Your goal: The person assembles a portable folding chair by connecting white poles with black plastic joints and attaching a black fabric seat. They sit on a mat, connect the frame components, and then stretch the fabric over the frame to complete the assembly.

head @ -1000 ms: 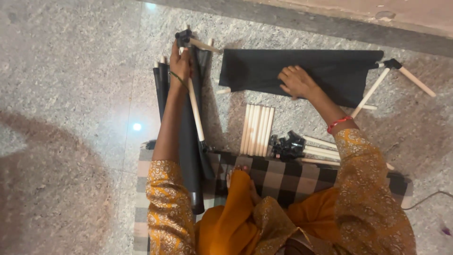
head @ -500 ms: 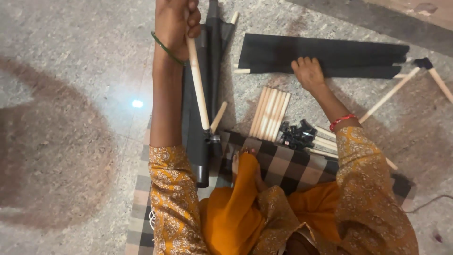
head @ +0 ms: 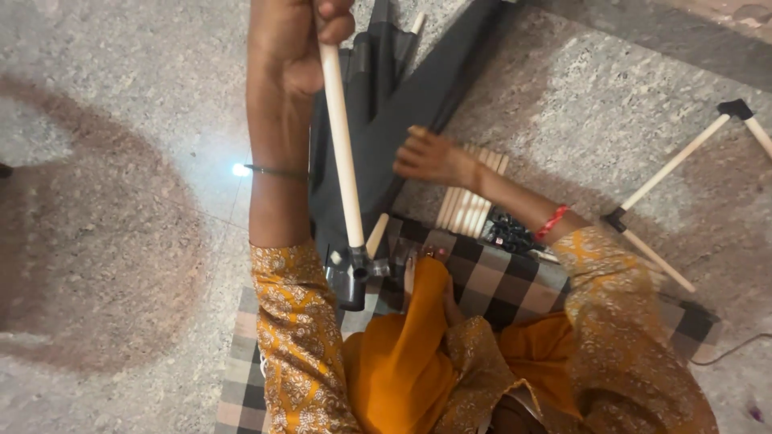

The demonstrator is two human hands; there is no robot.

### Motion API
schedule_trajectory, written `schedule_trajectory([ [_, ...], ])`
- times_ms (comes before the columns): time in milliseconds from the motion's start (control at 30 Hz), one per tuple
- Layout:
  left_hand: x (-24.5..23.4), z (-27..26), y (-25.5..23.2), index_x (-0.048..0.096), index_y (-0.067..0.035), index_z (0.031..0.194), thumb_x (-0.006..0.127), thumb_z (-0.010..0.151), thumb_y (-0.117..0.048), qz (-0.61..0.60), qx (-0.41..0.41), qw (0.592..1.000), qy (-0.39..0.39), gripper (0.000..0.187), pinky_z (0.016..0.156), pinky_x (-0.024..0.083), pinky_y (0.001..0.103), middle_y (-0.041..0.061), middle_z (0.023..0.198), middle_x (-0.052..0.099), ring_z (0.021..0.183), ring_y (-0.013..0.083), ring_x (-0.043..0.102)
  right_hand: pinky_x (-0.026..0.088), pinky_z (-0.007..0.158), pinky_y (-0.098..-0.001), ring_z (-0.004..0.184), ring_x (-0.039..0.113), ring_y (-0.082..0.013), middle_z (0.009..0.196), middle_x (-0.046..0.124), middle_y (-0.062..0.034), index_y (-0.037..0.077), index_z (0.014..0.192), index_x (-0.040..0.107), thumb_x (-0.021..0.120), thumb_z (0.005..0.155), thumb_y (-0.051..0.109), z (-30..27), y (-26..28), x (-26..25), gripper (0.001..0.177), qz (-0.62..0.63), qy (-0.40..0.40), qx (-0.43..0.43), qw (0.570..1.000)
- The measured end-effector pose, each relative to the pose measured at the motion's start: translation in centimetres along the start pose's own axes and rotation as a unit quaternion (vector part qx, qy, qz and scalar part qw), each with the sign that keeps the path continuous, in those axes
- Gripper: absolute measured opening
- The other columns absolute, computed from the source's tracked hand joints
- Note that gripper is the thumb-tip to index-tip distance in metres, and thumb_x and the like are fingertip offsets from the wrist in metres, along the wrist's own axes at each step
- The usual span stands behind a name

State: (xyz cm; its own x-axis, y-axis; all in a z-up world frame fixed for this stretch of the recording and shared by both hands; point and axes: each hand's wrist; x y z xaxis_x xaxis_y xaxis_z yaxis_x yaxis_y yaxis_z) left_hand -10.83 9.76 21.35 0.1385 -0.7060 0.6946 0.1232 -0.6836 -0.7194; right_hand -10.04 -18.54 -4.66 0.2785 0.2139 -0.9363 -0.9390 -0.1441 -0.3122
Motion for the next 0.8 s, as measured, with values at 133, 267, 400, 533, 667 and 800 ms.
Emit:
schedule_trajectory([
  [133, 0.9, -0.3, 0.9, 0.056, -0.007, 0.085, 0.055, 0.108, -0.009, -0.023, -0.031, 0.999, -0.003, 0.023, 0.047, 0.034, 0.023, 0.004, 0.072, 0.052, 0.06, 0.0114, 0.05, 0.036, 0.123, -0.0528, 0.128, 0.053, -0.0277, 0.13, 0.061, -0.0081, 0.015, 0.129, 0.06, 0.063, 0.101, 0.012, 4.8, 2.3, 0.3, 0.028, 0.121, -0.063, -0.008, 0.991],
  [267, 1.0, 0.4, 2.7, 0.056, -0.006, 0.089, 0.055, 0.104, -0.008, -0.013, -0.035, 0.998, -0.053, 0.015, 0.045, 0.034, 0.024, 0.006, 0.075, 0.055, 0.059, 0.0116, 0.05, 0.035, 0.118, -0.0576, 0.131, 0.056, -0.0334, 0.131, 0.063, -0.0147, 0.009, 0.116, 0.067, 0.06, 0.093, 0.012, 7.0, 5.1, -0.6, 0.024, 0.205, -0.092, 0.101, 0.969],
  [400, 0.9, 1.5, 5.4, 0.055, -0.006, 0.089, 0.056, 0.102, -0.005, -0.003, -0.054, 0.997, -0.056, 0.013, 0.044, 0.034, 0.024, 0.005, 0.076, 0.055, 0.058, 0.0112, 0.049, 0.033, 0.123, -0.0593, 0.133, 0.056, -0.036, 0.134, 0.06, -0.0203, 0.005, 0.124, 0.069, 0.059, 0.096, 0.011, 6.4, 6.1, -1.2, 0.03, 0.285, -0.113, 0.168, 0.937],
  [533, 0.9, 2.7, 8.3, 0.054, -0.007, 0.089, 0.056, 0.1, -0.007, -0.005, -0.061, 0.997, -0.051, 0.012, 0.043, 0.034, 0.025, 0.005, 0.075, 0.055, 0.057, 0.0116, 0.049, 0.034, 0.125, -0.0508, 0.145, 0.047, -0.0402, 0.151, 0.051, -0.0288, -0.003, 0.138, 0.059, 0.054, 0.103, 0.01, 4.1, 6.9, -1.4, 0.038, 0.323, -0.154, 0.26, 0.897],
  [667, 0.7, 3.8, 12.0, 0.054, -0.007, 0.089, 0.058, 0.101, -0.011, -0.009, -0.061, 0.997, -0.044, 0.013, 0.043, 0.033, 0.025, 0.005, 0.075, 0.055, 0.057, 0.0118, 0.049, 0.038, 0.121, -0.0486, 0.144, 0.046, -0.0385, 0.154, 0.048, -0.026, 0.002, 0.143, 0.056, 0.052, 0.109, 0.025, -0.5, 8.5, -1.8, 0.041, 0.557, -0.174, 0.399, 0.708],
  [800, 1.6, 5.0, 16.9, 0.053, -0.01, 0.089, 0.058, 0.101, -0.013, 0.021, -0.079, 0.995, -0.06, 0.013, 0.041, 0.032, 0.026, 0.003, 0.073, 0.054, 0.054, 0.011, 0.048, 0.042, 0.118, -0.0544, 0.136, 0.05, -0.0358, 0.147, 0.049, -0.0236, 0.001, 0.147, 0.046, 0.087, 0.083, 0.036, -6.5, 8.5, -4.3, 0.083, 0.72, -0.361, 0.362, 0.469],
])
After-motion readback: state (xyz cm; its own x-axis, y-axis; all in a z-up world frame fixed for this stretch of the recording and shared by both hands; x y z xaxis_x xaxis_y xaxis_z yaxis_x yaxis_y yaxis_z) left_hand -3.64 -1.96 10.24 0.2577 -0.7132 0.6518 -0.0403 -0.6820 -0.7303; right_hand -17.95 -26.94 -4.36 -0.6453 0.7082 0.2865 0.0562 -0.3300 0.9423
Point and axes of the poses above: each hand's wrist, its own z-axis towards the middle knuckle, its own x-axis out of the palm, y = z × x
